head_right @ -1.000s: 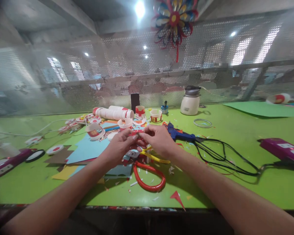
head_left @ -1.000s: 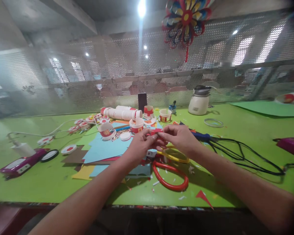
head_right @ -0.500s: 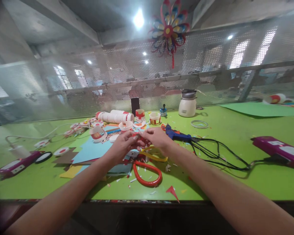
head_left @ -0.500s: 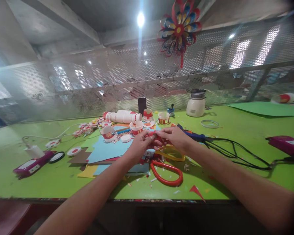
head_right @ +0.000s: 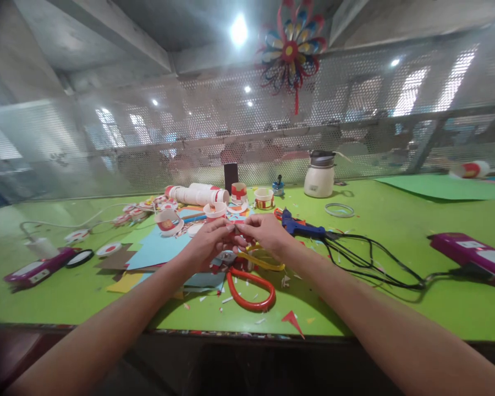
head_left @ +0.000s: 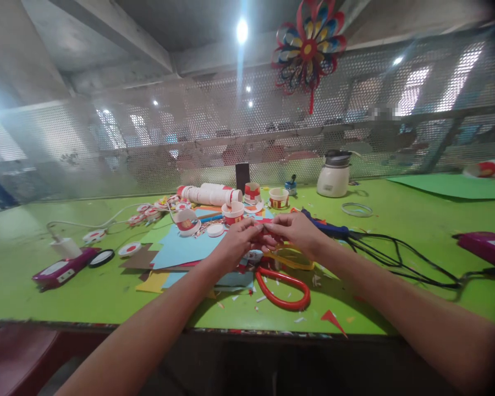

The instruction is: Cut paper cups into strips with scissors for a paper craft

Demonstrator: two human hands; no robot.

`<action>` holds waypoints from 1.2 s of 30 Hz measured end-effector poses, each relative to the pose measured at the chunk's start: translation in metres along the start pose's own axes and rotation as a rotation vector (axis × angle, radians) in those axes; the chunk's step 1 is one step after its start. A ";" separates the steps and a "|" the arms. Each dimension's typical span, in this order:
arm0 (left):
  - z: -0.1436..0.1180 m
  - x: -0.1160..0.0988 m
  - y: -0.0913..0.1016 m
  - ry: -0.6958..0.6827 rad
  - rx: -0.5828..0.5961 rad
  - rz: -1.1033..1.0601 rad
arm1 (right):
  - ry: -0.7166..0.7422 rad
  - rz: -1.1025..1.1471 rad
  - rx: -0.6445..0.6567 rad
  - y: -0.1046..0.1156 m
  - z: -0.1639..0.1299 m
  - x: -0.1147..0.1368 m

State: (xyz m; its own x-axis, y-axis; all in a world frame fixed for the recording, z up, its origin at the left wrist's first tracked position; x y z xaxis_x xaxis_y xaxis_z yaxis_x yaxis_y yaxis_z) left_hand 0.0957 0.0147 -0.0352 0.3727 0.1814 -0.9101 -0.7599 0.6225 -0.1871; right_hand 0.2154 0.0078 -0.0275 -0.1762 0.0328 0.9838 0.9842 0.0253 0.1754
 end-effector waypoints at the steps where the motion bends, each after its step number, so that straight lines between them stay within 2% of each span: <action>1: 0.000 0.001 0.001 -0.004 0.003 0.004 | 0.002 -0.009 -0.004 0.000 0.000 0.000; 9: 0.001 0.009 0.008 -0.012 -0.009 0.091 | -0.003 -0.071 -0.008 -0.002 0.001 -0.003; 17: 0.006 0.012 0.011 -0.040 0.025 0.040 | 0.006 -0.074 -0.037 0.001 0.000 -0.002; 21: 0.008 0.013 0.014 -0.063 0.001 0.032 | 0.014 -0.066 -0.062 0.003 0.000 0.000; 36: 0.008 0.009 0.014 -0.083 -0.003 0.104 | 0.015 -0.076 -0.079 0.003 0.000 -0.002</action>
State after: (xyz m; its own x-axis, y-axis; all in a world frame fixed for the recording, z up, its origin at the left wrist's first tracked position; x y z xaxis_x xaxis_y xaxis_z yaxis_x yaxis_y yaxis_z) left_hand 0.0925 0.0311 -0.0435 0.3347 0.3071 -0.8909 -0.7983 0.5948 -0.0949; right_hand 0.2184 0.0081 -0.0287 -0.2502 0.0187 0.9680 0.9666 -0.0521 0.2509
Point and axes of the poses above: each hand's wrist, its own z-axis towards the middle knuckle, its own y-axis out of the back of the hand, x = y × z, the point moved 7 cm from there along z, towards the middle knuckle, and after that the axes turned 15 degrees about -y, right-handed, at the moved point
